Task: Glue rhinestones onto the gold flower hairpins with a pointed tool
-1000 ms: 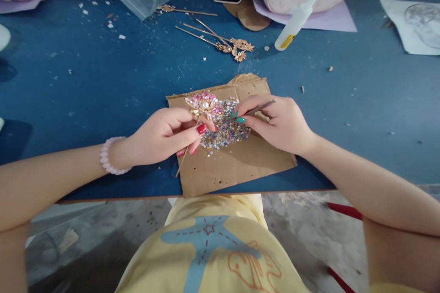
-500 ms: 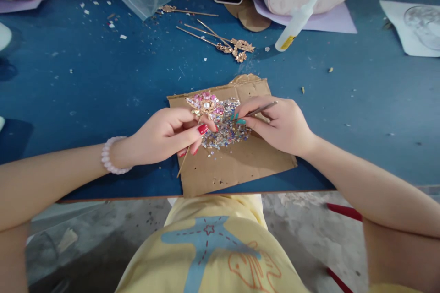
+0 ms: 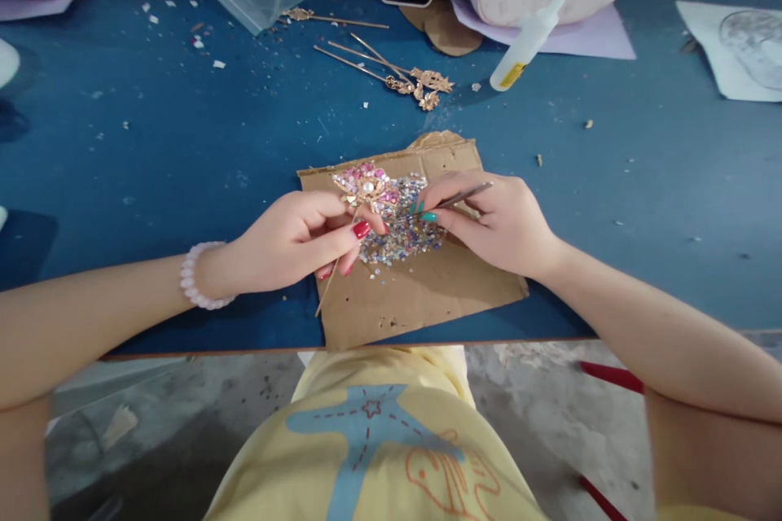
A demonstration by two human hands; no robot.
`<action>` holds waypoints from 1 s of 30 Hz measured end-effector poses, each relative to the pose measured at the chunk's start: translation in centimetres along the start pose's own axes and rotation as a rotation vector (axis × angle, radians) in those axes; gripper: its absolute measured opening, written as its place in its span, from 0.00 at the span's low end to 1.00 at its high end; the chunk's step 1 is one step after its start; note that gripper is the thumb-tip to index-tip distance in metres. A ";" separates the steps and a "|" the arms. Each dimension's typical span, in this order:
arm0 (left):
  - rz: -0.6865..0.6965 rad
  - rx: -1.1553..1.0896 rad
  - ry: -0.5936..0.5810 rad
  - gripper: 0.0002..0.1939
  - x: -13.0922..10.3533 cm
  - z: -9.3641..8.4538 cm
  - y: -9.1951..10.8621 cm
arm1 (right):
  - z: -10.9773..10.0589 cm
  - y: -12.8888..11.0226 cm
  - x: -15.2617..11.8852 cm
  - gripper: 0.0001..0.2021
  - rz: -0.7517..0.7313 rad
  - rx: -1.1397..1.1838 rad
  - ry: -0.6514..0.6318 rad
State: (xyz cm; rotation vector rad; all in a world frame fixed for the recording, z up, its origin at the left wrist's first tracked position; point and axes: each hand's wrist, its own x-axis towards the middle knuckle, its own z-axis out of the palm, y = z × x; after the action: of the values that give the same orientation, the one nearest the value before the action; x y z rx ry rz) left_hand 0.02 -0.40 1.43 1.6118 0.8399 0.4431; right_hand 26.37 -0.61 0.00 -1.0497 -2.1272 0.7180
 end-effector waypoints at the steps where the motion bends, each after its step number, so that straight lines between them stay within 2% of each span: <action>1: -0.002 -0.001 -0.003 0.07 0.0 0.0 0.0 | 0.0 0.0 0.0 0.08 -0.003 -0.003 0.004; 9: -0.006 0.095 0.012 0.16 0.1 -0.1 0.3 | 0.0 0.0 -0.1 0.08 -0.027 -0.028 0.029; 30: -0.045 0.085 0.026 0.15 0.0 0.0 0.6 | 0.0 -0.1 -0.1 0.09 -0.001 -0.036 -0.010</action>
State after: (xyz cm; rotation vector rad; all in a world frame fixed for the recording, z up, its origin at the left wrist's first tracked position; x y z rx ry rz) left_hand 0.23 -0.43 1.98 1.6645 0.9234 0.4017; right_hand 26.38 -0.76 0.04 -1.0665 -2.1567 0.6877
